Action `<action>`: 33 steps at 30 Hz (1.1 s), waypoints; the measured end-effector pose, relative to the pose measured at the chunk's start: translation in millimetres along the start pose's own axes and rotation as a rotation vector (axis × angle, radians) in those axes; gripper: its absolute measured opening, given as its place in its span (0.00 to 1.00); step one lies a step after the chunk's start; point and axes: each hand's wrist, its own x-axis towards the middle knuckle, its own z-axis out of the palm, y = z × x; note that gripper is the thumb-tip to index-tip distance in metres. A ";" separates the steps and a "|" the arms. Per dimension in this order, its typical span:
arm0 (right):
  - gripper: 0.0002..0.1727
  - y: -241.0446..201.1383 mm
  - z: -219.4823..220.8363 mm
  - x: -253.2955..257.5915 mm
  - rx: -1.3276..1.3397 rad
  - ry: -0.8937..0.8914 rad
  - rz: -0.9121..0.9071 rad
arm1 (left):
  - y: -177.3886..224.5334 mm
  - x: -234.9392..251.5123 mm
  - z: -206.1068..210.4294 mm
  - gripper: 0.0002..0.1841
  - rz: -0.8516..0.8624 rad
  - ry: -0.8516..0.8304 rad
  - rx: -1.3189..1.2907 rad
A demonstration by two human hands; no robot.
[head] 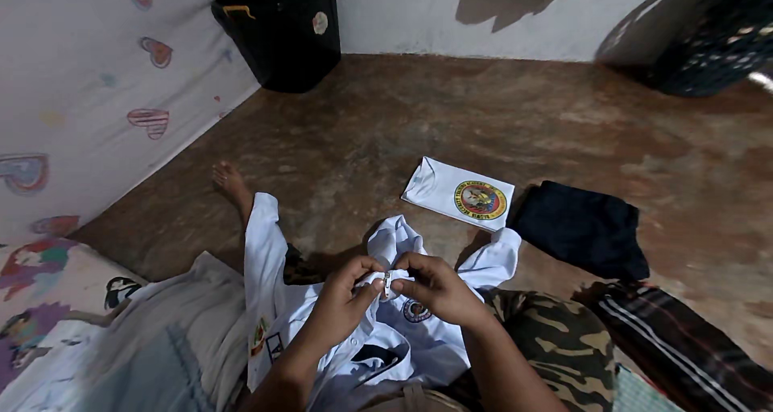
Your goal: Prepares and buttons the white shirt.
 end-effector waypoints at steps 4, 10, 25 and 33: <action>0.08 -0.4 3.4 -2.6 0.066 0.030 0.051 | -3.1 -1.2 2.9 0.12 0.072 0.040 0.060; 0.04 -2.7 11.8 -5.7 0.204 0.106 0.069 | -6.9 -1.7 2.3 0.10 0.200 0.072 0.114; 0.02 -6.4 25.2 -4.6 0.308 0.214 0.096 | -8.4 -5.9 1.5 0.20 0.239 0.066 0.177; 0.02 -6.3 22.0 -5.4 0.269 0.133 0.060 | -11.3 -7.2 6.9 0.12 0.214 0.161 0.016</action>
